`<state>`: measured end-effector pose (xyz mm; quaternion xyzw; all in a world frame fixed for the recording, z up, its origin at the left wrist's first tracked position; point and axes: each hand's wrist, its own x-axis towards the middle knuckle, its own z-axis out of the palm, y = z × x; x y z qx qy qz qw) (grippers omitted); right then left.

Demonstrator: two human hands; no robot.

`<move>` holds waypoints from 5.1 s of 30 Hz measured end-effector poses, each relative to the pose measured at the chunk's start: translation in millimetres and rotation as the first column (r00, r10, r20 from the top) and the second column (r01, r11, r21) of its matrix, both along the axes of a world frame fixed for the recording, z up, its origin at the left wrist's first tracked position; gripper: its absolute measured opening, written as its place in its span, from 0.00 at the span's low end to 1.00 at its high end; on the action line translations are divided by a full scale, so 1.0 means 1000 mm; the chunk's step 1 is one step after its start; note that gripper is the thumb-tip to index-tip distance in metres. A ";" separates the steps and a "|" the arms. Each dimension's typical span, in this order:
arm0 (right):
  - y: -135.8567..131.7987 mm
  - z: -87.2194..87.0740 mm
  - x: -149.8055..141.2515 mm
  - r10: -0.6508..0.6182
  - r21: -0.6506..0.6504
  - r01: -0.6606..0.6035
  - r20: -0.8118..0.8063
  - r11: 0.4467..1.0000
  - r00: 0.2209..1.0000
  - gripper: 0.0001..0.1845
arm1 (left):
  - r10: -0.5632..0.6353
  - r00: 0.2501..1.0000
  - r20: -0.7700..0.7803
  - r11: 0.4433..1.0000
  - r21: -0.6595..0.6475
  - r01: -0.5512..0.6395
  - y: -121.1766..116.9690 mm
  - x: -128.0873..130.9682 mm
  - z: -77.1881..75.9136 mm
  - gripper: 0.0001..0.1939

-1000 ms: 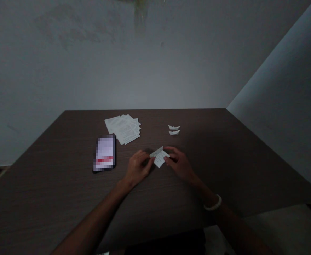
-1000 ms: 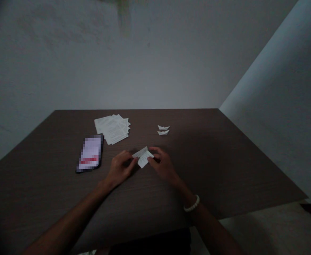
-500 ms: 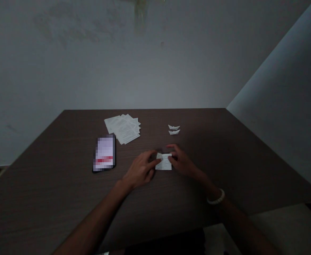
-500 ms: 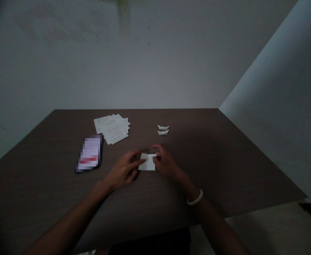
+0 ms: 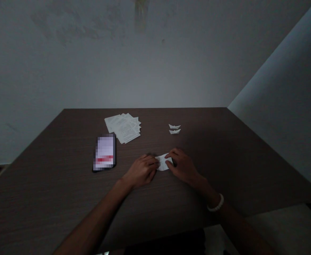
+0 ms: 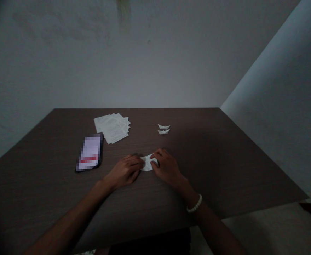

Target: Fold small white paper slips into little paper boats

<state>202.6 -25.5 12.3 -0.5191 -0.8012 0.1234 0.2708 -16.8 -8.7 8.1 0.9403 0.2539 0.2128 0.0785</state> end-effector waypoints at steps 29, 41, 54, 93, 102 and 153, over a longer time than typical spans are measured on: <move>-0.019 -0.009 -0.009 -0.137 -0.024 0.135 -0.086 0.991 0.987 0.11 | 0.008 0.990 0.142 0.988 -0.157 0.015 0.004 -0.003 0.001 0.09; -0.018 -0.010 -0.010 -0.163 -0.039 0.161 -0.062 0.986 0.985 0.13 | 0.005 0.993 0.114 0.981 -0.192 0.017 0.006 -0.004 0.001 0.08; -0.017 -0.004 -0.016 -0.167 -0.033 0.166 -0.032 0.986 0.985 0.15 | 0.029 0.988 0.154 0.990 -0.142 -0.007 0.006 -0.007 0.002 0.08; -0.021 -0.005 -0.020 -0.210 -0.054 0.209 -0.017 0.977 0.978 0.20 | 0.034 0.982 0.184 0.968 -0.250 0.014 0.010 -0.010 0.004 0.05; -0.021 -0.007 -0.020 -0.219 -0.046 0.220 0.022 0.974 0.975 0.23 | 0.067 0.974 0.216 0.956 -0.293 -0.001 0.011 -0.010 0.000 0.05; -0.024 -0.007 -0.024 -0.229 -0.041 0.231 0.039 0.972 0.973 0.21 | 0.172 0.964 0.204 0.937 -0.335 -0.096 0.012 -0.004 -0.002 0.05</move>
